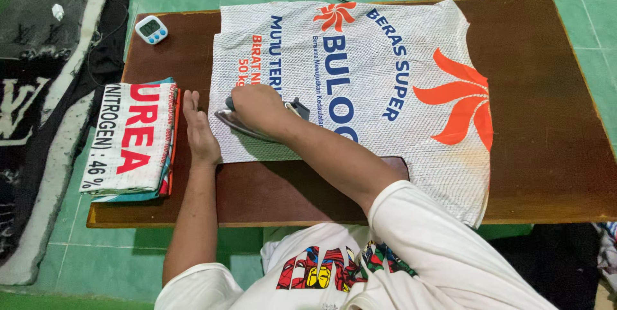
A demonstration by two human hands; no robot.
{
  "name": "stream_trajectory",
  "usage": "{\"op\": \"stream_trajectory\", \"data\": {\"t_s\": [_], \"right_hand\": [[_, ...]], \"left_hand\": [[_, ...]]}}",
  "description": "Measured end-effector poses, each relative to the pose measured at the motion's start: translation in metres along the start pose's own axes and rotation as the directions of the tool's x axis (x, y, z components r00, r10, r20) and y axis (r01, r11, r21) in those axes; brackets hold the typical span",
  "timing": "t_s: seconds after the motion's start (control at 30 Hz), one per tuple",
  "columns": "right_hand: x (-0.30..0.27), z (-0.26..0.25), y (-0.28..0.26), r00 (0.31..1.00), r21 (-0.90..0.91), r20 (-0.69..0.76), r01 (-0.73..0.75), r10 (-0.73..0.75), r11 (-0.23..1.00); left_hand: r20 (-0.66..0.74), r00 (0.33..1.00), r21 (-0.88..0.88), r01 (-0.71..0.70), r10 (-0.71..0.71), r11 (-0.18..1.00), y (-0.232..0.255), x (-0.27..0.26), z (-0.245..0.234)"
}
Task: The person irons a folded white sack labeled 'UREA' on a wooden table, smoothing it with an electric iron. They then unfold a larger white sack labeled 'BULOG' and iron it flat on the table, moving the iron back and forth to remove wrinkles.
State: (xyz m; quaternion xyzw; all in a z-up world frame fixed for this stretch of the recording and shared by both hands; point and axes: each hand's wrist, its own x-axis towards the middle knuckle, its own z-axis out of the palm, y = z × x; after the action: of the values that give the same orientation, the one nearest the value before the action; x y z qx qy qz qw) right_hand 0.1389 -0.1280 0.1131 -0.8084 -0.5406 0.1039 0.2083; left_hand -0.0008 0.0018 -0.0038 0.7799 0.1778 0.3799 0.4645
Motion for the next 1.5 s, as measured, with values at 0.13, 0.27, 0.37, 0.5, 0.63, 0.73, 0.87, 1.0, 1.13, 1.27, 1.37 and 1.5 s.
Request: {"op": "stream_trajectory", "data": {"t_s": [0.13,0.27,0.37,0.5,0.63,0.73,0.87,1.0,1.13,1.27,1.37,1.5], "right_hand": [[0.013,0.004,0.009,0.993,-0.048,-0.116,0.024,-0.030,0.999],[0.032,0.010,0.023,0.980,-0.047,-0.197,0.008,-0.017,0.999],[0.043,0.009,0.033,0.988,-0.030,-0.148,-0.038,0.034,0.999],[0.048,0.005,0.048,0.971,-0.046,-0.236,-0.037,0.025,0.998],[0.040,-0.003,0.077,0.978,-0.130,-0.208,-0.054,0.026,0.990],[0.035,-0.019,0.102,0.969,-0.153,-0.242,-0.084,0.045,0.985],[0.006,-0.046,0.129,0.970,-0.163,-0.214,-0.151,0.114,0.975],[-0.015,-0.065,0.142,0.975,-0.190,-0.166,-0.175,0.144,0.966],[-0.016,-0.065,0.140,0.978,-0.226,-0.176,-0.149,0.110,0.963],[-0.019,-0.069,0.134,0.989,-0.220,-0.109,-0.124,0.102,0.968],[-0.025,-0.073,0.134,0.992,-0.225,-0.100,-0.095,0.074,0.970],[-0.031,-0.077,0.139,0.972,-0.195,-0.138,-0.215,0.190,0.957]], "left_hand": [[0.016,1.000,0.143,-0.009,0.007,0.990,0.007,-0.001,0.003],[0.035,0.995,0.296,0.081,-0.095,0.952,0.021,-0.001,0.006],[0.081,0.991,0.447,0.062,-0.110,0.893,0.022,-0.002,0.008],[0.201,0.972,0.661,-0.044,-0.119,0.749,0.018,0.000,0.016],[0.274,0.947,0.750,-0.104,-0.165,0.653,0.024,0.001,0.020],[0.295,0.947,0.762,-0.152,-0.129,0.629,0.023,0.003,0.020],[0.299,0.947,0.755,-0.157,-0.121,0.637,0.020,0.002,0.020],[0.296,0.944,0.803,-0.162,-0.148,0.573,0.025,0.011,0.023],[0.319,0.947,0.783,-0.282,0.031,0.554,0.019,0.038,0.044],[0.338,0.940,0.682,-0.219,-0.035,0.697,0.002,0.067,0.068],[0.321,0.947,0.714,-0.259,0.025,0.650,-0.008,0.072,0.067],[0.304,0.952,0.745,-0.218,-0.030,0.631,-0.010,0.070,0.066]]}}
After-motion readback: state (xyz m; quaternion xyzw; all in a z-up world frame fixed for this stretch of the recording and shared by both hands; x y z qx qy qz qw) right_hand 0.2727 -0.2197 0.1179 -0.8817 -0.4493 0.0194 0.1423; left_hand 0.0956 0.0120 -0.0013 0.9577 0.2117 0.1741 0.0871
